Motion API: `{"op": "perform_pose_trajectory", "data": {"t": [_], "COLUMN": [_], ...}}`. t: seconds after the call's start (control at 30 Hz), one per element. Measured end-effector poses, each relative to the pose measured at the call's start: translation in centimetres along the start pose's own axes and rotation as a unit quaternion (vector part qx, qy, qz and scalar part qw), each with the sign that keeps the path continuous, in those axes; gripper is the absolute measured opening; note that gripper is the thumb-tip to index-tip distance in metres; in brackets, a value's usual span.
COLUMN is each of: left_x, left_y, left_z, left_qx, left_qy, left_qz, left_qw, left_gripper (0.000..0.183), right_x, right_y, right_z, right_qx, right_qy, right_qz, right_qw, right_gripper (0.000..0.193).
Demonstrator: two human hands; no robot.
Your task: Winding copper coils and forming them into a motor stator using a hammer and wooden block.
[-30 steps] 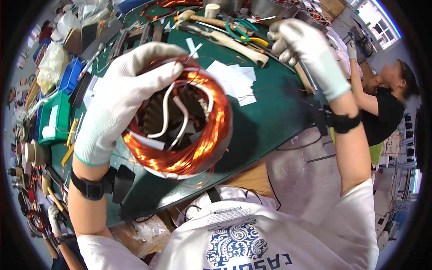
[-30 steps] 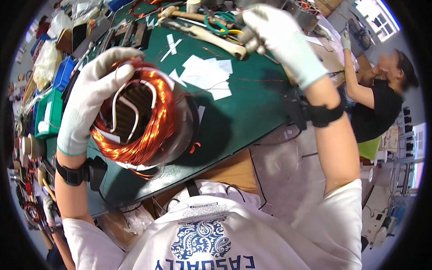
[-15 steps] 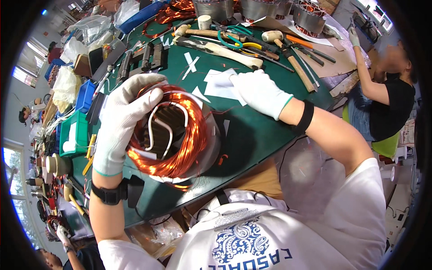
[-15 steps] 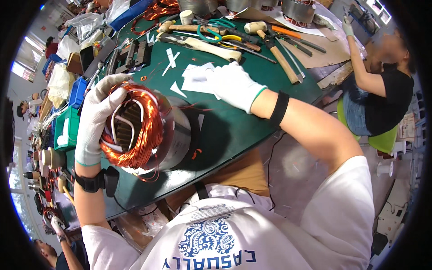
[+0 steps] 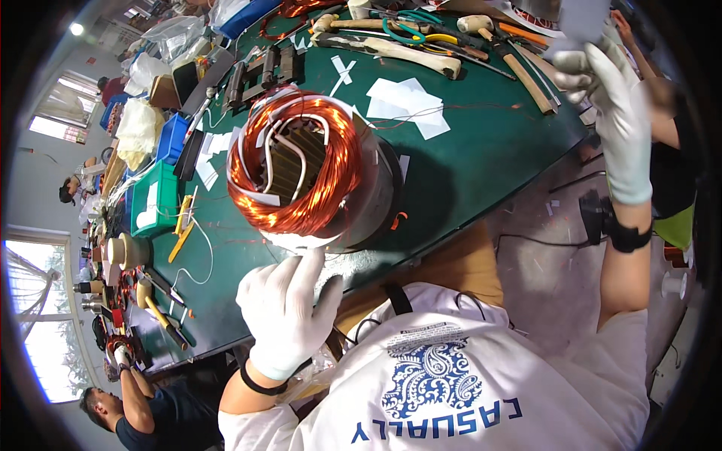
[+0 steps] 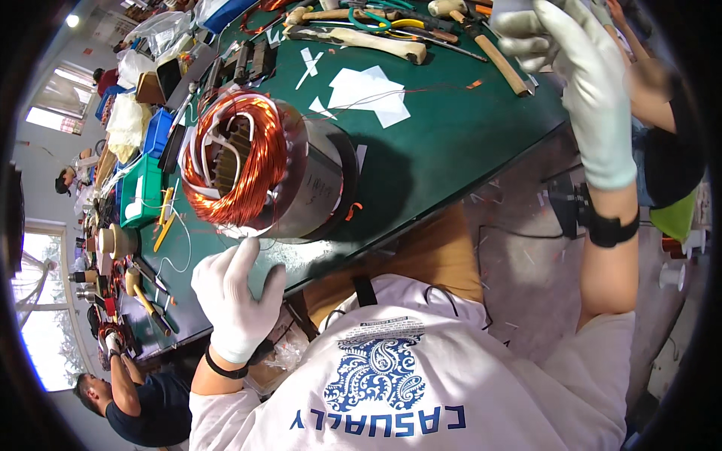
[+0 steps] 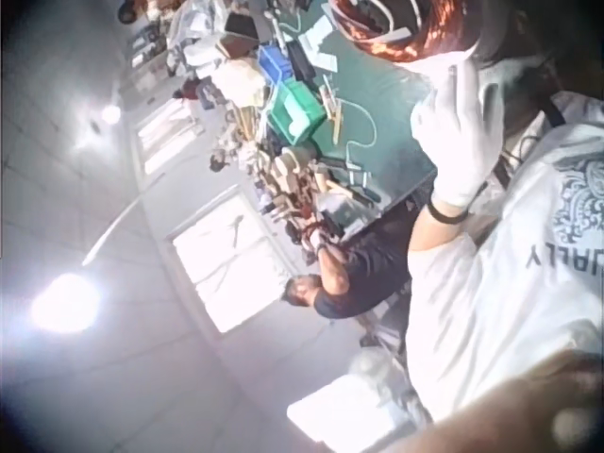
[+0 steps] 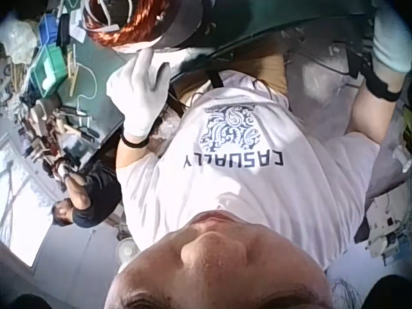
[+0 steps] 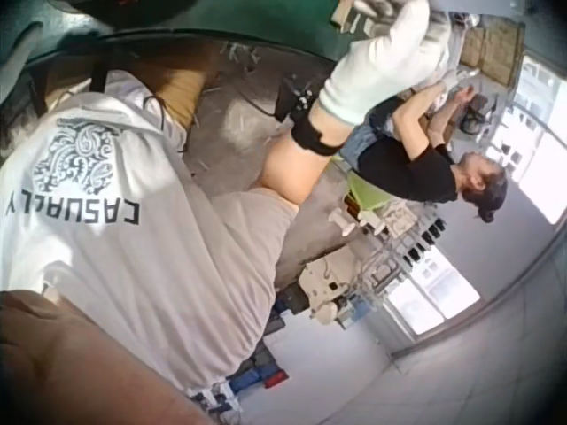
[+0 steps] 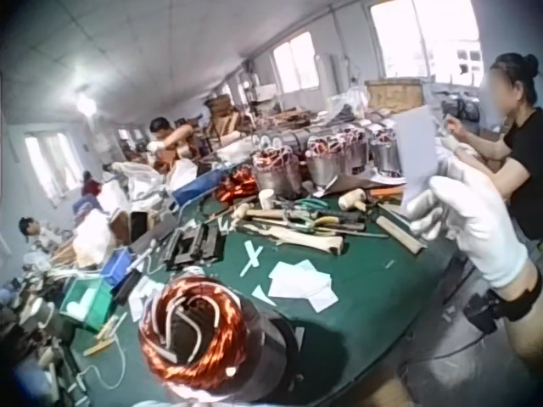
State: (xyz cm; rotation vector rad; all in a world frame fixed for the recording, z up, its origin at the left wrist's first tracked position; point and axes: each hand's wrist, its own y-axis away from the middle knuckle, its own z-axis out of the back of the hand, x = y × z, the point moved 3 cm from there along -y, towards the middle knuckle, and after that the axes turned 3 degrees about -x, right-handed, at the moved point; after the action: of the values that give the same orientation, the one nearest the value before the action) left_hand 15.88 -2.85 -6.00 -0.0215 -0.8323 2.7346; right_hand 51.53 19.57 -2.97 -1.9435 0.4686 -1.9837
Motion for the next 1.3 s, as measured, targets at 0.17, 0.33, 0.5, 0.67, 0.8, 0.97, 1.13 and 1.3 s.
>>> {"op": "perform_pose_trajectory", "data": {"t": [0.17, 0.33, 0.5, 0.67, 0.8, 0.97, 1.13, 1.3], "left_x": [-0.8, -1.2, -3.6, -6.7, -6.1, 0.8, 2.1, 3.8], "left_y": [0.1, -3.2, -0.9, -0.5, -1.9, -5.0, -5.6, -9.1], "left_z": [0.6, 0.0, 1.3, 0.6, 2.0, 1.6, 0.9, 2.5], "left_qx": [-0.051, -0.108, 0.134, 0.368, 0.279, -0.065, -0.034, 0.014], "left_qy": [0.013, -0.084, 0.041, 0.141, 0.218, -0.039, -0.063, 0.075], "left_qz": [0.096, -0.087, 0.098, 0.06, -0.083, -0.025, -0.071, -0.118], "left_qw": [0.994, 0.987, 0.985, 0.917, 0.931, 0.997, 0.995, 0.99], "left_gripper": [0.049, 0.04, 0.027, 0.033, 0.033, 0.054, 0.057, 0.033], "right_x": [2.8, 3.0, 5.6, 4.6, 0.3, -0.9, 0.3, 0.6], "right_y": [5.3, 7.1, 8.3, 15.4, 15.2, 13.6, 13.6, 12.7], "right_z": [-6.0, -11.1, -11.6, -18.5, -17.0, -15.9, -16.2, -17.3], "right_qx": [0.21, 0.248, 0.218, 0.395, 0.262, 0.178, 0.073, 0.073], "right_qy": [-0.24, -0.22, -0.281, -0.169, 0.023, 0.148, 0.036, 0.051], "right_qz": [0.092, -0.141, -0.211, -0.015, 0.083, 0.149, 0.01, 0.008], "right_qw": [0.943, 0.933, 0.91, 0.903, 0.961, 0.961, 0.997, 0.996], "right_gripper": [0.051, 0.057, 0.037, 0.018, 0.007, 0.005, 0.01, 0.008]}}
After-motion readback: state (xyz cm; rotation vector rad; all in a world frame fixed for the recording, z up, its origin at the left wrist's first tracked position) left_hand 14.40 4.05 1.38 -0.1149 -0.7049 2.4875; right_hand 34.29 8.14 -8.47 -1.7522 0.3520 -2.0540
